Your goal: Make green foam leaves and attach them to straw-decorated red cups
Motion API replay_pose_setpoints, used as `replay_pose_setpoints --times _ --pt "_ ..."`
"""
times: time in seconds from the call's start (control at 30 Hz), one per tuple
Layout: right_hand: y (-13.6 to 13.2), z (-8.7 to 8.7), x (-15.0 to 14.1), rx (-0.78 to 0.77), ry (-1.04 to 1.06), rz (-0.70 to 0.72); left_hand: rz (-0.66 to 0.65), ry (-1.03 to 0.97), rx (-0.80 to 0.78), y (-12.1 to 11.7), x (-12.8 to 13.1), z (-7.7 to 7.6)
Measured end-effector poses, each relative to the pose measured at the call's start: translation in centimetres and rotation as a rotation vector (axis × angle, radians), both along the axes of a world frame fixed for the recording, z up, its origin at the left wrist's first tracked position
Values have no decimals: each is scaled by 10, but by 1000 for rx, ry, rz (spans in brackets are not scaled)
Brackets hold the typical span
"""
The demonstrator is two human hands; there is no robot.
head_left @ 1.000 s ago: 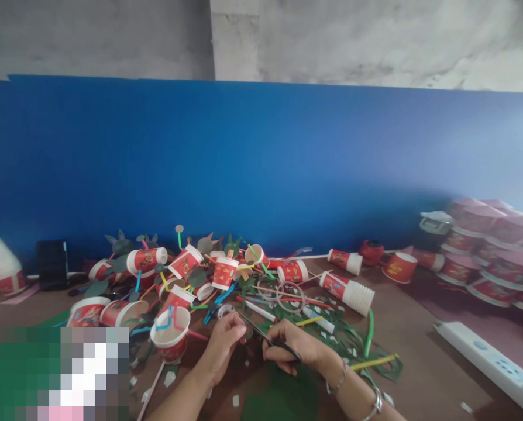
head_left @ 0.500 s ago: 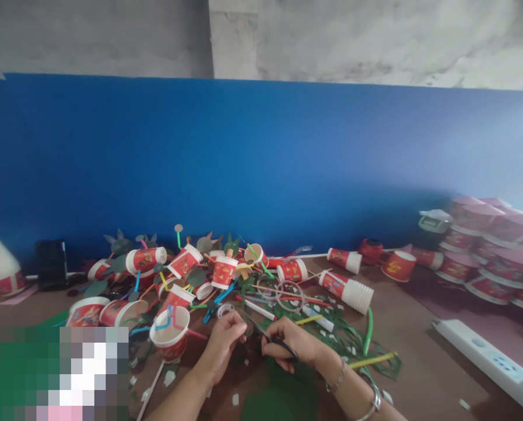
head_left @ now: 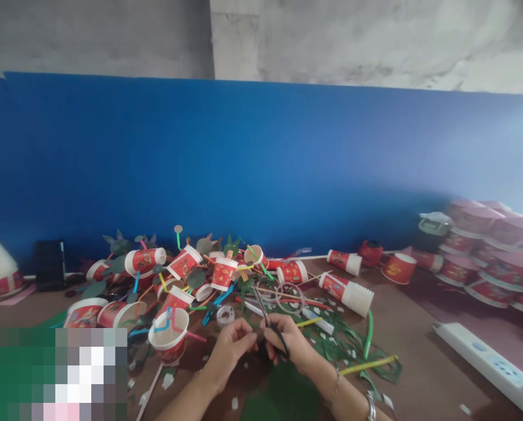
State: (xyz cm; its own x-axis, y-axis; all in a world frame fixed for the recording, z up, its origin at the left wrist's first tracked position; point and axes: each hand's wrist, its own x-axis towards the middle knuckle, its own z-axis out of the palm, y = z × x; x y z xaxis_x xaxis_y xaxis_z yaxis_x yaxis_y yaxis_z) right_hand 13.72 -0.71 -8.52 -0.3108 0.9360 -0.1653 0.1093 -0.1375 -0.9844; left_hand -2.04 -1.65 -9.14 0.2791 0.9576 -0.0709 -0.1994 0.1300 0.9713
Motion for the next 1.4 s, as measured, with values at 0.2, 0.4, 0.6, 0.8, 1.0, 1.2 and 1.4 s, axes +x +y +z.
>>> replay_pose_setpoints --times 0.2,0.4,0.6,0.8,1.0,1.2,1.4 --pt "0 -3 3 39 47 54 38 -42 -34 0 1 3" --pt "0 -1 2 34 40 32 34 7 -3 0 2 2" --pt "2 -4 2 26 -7 73 52 87 76 3 1 2" --pt "11 2 13 170 -177 -69 203 110 62 9 -3 -5" --pt "10 24 26 452 -915 -150 254 73 87 10 -3 -9" --pt "9 23 22 324 -1138 -94 258 127 150 7 -5 -6" --pt "11 18 28 213 -1022 1 225 226 229 7 -3 -12"
